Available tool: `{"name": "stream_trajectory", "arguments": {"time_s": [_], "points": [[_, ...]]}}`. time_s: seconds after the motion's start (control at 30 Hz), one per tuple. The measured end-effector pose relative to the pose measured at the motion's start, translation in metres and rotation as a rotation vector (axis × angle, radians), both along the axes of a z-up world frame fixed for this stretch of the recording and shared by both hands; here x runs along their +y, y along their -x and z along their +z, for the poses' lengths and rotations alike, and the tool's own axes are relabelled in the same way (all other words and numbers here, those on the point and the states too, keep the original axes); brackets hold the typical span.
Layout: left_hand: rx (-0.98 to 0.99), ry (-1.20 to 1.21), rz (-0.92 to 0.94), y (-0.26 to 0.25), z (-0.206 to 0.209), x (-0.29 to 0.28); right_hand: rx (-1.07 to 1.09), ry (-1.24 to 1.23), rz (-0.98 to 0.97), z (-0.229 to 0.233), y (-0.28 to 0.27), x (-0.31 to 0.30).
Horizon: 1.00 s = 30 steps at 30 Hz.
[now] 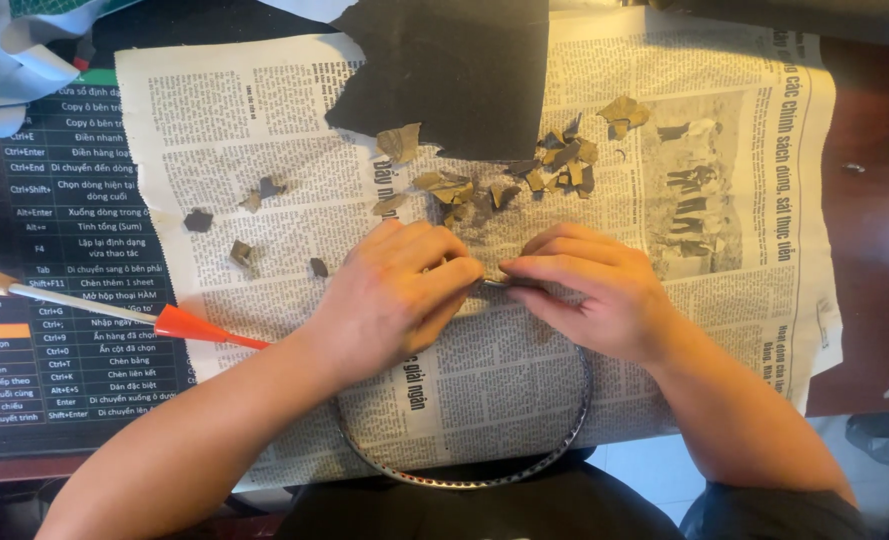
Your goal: The recorder is replacing the grommets on a badminton racket frame.
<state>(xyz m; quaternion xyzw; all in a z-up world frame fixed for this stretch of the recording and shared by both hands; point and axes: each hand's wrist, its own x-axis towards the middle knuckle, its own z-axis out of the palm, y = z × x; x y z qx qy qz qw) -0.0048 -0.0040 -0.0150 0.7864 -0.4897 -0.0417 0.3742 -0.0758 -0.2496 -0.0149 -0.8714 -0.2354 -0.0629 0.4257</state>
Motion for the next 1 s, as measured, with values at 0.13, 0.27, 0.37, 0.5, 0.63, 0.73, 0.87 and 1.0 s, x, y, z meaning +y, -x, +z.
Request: {"name": "stream_trajectory", "arguments": {"time_s": [0.13, 0.27, 0.37, 0.5, 0.63, 0.73, 0.87, 1.0], "points": [[0.004, -0.057, 0.029, -0.001, 0.0, 0.002, 0.02, 0.014, -0.021, -0.003, 0.003, -0.003], [-0.063, -0.14, 0.045, -0.002, -0.001, 0.005, -0.021, 0.065, -0.107, 0.003, 0.001, -0.003], [-0.055, -0.15, 0.03, -0.001, 0.001, 0.005, -0.036, 0.022, -0.09, -0.001, 0.001, -0.004], [0.047, -0.225, 0.029, 0.006, -0.002, 0.007, 0.016, 0.005, -0.056, -0.007, 0.01, -0.001], [0.106, -0.218, 0.033, 0.006, -0.001, 0.005, -0.05, 0.074, 0.032, 0.0, 0.011, 0.008], [0.047, -0.196, 0.026, 0.006, -0.005, 0.005, -0.113, 0.097, 0.048, 0.002, 0.01, 0.011], [0.043, -0.174, 0.033, 0.004, -0.006, 0.005, -0.219, 0.217, 0.139, 0.009, 0.003, 0.012], [0.033, -0.214, 0.04, 0.003, -0.011, 0.006, -0.24, 0.276, 0.193, 0.01, 0.004, 0.003]]}}
